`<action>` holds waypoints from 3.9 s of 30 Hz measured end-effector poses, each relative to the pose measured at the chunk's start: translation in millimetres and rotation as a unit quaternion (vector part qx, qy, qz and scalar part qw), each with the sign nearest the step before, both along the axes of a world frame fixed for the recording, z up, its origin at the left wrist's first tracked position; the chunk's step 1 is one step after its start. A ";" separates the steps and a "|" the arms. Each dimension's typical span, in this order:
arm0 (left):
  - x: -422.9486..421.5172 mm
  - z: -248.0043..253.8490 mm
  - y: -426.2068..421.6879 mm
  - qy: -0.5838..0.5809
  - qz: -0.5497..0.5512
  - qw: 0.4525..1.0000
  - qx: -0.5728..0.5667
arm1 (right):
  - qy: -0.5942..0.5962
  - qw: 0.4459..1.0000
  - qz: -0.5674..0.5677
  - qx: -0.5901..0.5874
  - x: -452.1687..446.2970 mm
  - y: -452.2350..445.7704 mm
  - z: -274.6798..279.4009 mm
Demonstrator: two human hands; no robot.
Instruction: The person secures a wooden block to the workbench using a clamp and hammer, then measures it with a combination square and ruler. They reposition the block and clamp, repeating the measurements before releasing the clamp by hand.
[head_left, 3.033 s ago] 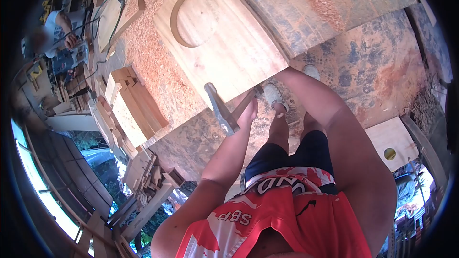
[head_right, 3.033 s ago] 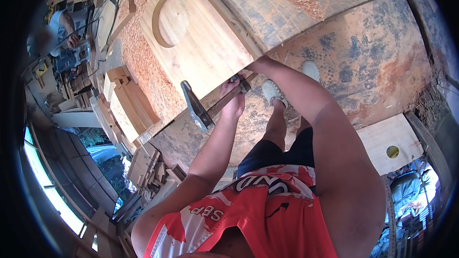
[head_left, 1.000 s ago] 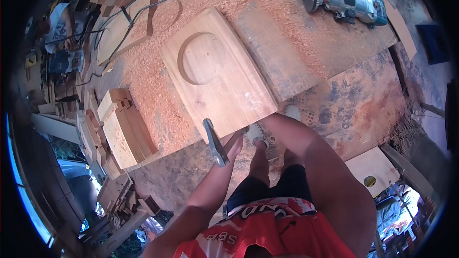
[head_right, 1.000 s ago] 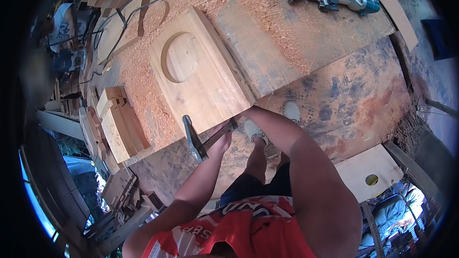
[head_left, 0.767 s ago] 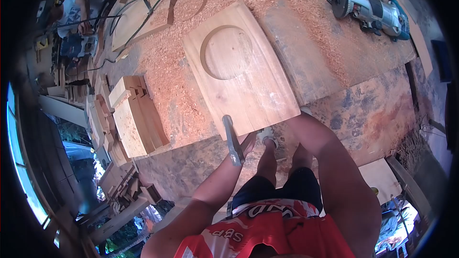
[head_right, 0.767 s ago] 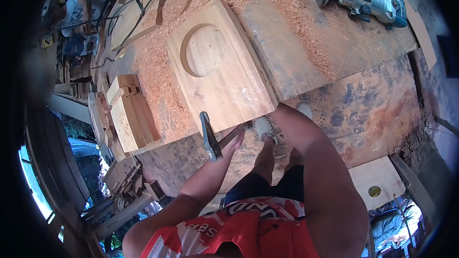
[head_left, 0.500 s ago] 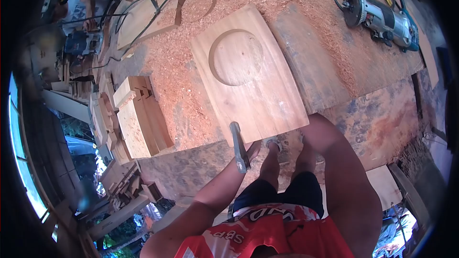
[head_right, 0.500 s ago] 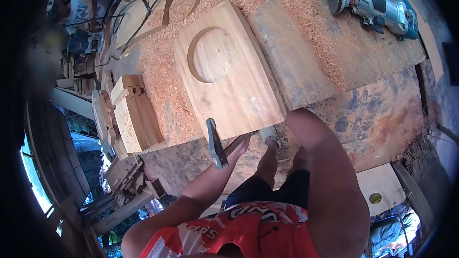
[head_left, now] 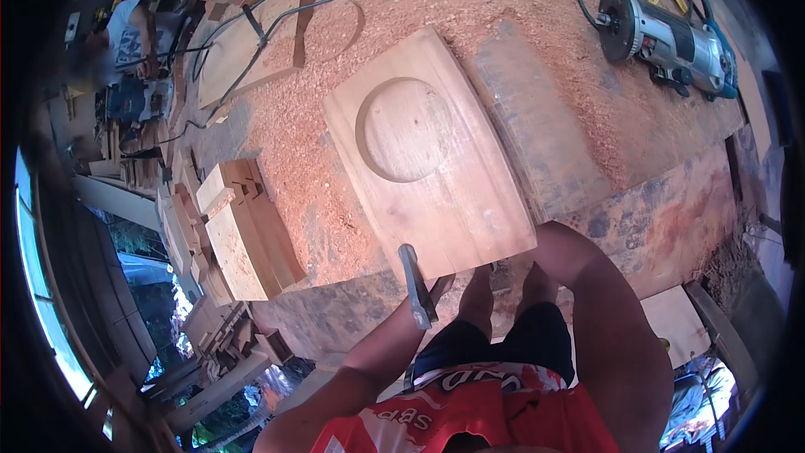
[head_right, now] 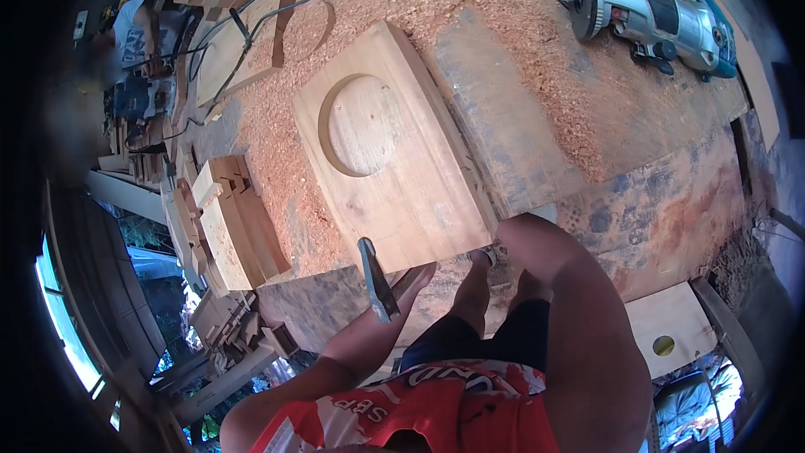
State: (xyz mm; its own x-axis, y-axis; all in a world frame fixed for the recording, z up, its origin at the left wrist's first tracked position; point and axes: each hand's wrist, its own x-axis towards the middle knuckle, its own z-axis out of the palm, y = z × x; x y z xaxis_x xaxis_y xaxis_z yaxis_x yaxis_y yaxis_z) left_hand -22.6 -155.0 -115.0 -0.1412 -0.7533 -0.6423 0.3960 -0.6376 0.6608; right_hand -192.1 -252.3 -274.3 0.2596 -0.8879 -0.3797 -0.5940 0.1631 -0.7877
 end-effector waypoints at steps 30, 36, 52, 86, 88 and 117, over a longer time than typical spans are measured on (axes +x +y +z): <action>-28.6 187.8 -222.2 -0.381 -0.014 0.893 -0.239 | -0.046 0.981 -0.152 -0.107 -98.3 -138.3 376.9; -23.9 178.9 -228.4 -0.410 -0.039 0.886 -0.212 | -0.087 0.971 -0.182 -0.128 -99.9 -144.3 343.1; -19.3 191.6 -247.2 -0.456 -0.060 0.875 -0.149 | -0.163 0.976 -0.132 -0.048 -106.0 -158.5 312.7; -5.2 180.6 -257.2 -0.420 -0.109 0.883 -0.178 | -0.127 0.986 -0.093 -0.058 -116.5 -161.8 325.7; -2.6 183.0 -264.5 -0.430 -0.131 0.872 -0.193 | -0.102 0.989 -0.073 -0.074 -112.3 -173.0 308.9; -34.6 230.1 -305.1 -0.641 -0.485 0.523 -0.284 | 0.213 0.954 0.168 -0.130 -105.6 -199.1 388.3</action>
State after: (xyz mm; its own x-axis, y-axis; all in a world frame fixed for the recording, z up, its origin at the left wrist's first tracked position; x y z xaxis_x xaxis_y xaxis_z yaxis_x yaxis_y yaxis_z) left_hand -57.2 -460.2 115.1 -0.3617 -0.8473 -0.3890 -0.9318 0.3156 0.1791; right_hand -297.8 -451.4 114.0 0.4174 -0.8605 -0.2920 -0.8537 -0.2612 -0.4505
